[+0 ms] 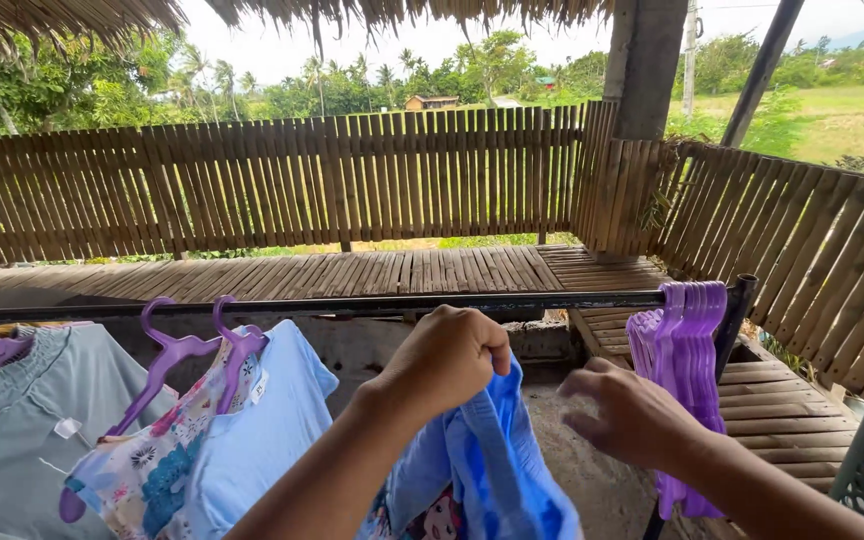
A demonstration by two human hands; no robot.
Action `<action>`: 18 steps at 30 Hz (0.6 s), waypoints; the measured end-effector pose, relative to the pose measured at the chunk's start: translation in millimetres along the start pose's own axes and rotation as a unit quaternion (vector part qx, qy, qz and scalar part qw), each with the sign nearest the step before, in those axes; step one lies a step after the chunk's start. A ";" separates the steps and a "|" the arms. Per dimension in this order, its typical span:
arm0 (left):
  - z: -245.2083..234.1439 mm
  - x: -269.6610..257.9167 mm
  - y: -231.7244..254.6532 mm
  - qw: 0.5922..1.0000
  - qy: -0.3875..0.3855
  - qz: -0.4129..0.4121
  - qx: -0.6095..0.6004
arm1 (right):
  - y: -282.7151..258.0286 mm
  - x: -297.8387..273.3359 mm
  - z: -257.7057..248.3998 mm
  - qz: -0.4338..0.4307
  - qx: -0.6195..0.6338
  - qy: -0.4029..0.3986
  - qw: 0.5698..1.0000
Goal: The recorder hangs various items of washed laundry on a clothesline using plastic hangers.
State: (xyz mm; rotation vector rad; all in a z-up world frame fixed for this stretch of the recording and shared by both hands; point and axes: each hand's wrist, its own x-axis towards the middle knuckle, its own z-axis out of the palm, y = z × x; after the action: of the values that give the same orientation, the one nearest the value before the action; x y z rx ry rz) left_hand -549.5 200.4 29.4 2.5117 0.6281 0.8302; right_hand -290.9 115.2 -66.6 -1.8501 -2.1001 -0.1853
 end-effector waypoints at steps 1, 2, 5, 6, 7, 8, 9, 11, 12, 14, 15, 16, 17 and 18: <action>3.7 0.6 1.0 0.999 0.006 0.026 0.028 | -24.7 2.2 -10.9 0.074 -0.011 -0.017 0.997; 6.6 2.0 -1.1 0.999 0.006 0.026 0.028 | -20.9 3.3 -10.6 0.074 -0.011 -0.017 0.997; 15.0 5.6 -3.1 0.999 0.018 0.027 0.016 | 6.5 -0.9 -1.7 0.240 -0.102 -0.019 0.965; 15.4 7.3 -1.7 0.999 0.005 -0.031 -0.004 | 26.1 -4.3 5.9 0.267 -0.134 -0.003 0.954; 14.5 8.3 -1.0 0.996 -0.007 -0.090 -0.023 | 44.7 -6.1 14.2 0.293 -0.165 0.014 0.942; 15.7 9.8 -4.0 0.996 -0.007 -0.090 -0.021 | 57.2 -11.4 15.1 0.292 -0.164 0.015 0.942; 16.9 10.5 -7.5 0.993 -0.010 -0.111 -0.043 | 69.4 -16.3 16.3 0.321 -0.138 0.022 0.937; 18.3 11.9 -12.5 0.989 -0.012 -0.132 -0.065 | 87.2 -22.8 16.0 0.348 -0.110 0.028 0.931; 18.7 12.8 -14.0 0.981 -0.026 -0.156 -0.108 | 93.1 -24.6 14.1 0.355 -0.087 0.037 0.930; 21.0 17.3 -16.9 0.971 -0.041 -0.179 -0.154 | 105.6 -28.8 7.6 0.365 -0.066 0.043 0.928; 23.0 19.1 -18.9 0.967 -0.049 -0.175 -0.181 | 110.9 -31.3 5.0 0.370 -0.047 0.042 0.927; 25.0 21.1 -20.8 0.961 -0.058 -0.171 -0.208 | 116.4 -33.9 2.3 0.374 -0.027 0.041 0.926; 22.1 21.2 -17.4 0.961 -0.059 -0.170 -0.209 | 109.2 -37.8 -6.5 0.376 -0.028 0.041 0.925; 18.9 21.6 -13.9 0.952 -0.068 -0.181 -0.238 | 102.0 -41.5 -15.6 0.388 0.013 0.036 0.921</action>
State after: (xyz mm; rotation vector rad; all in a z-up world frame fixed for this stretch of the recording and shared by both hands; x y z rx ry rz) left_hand -525.9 218.6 18.0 1.9223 0.7144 0.5806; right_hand -184.1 86.2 -78.2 -2.4426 -1.1716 -0.0234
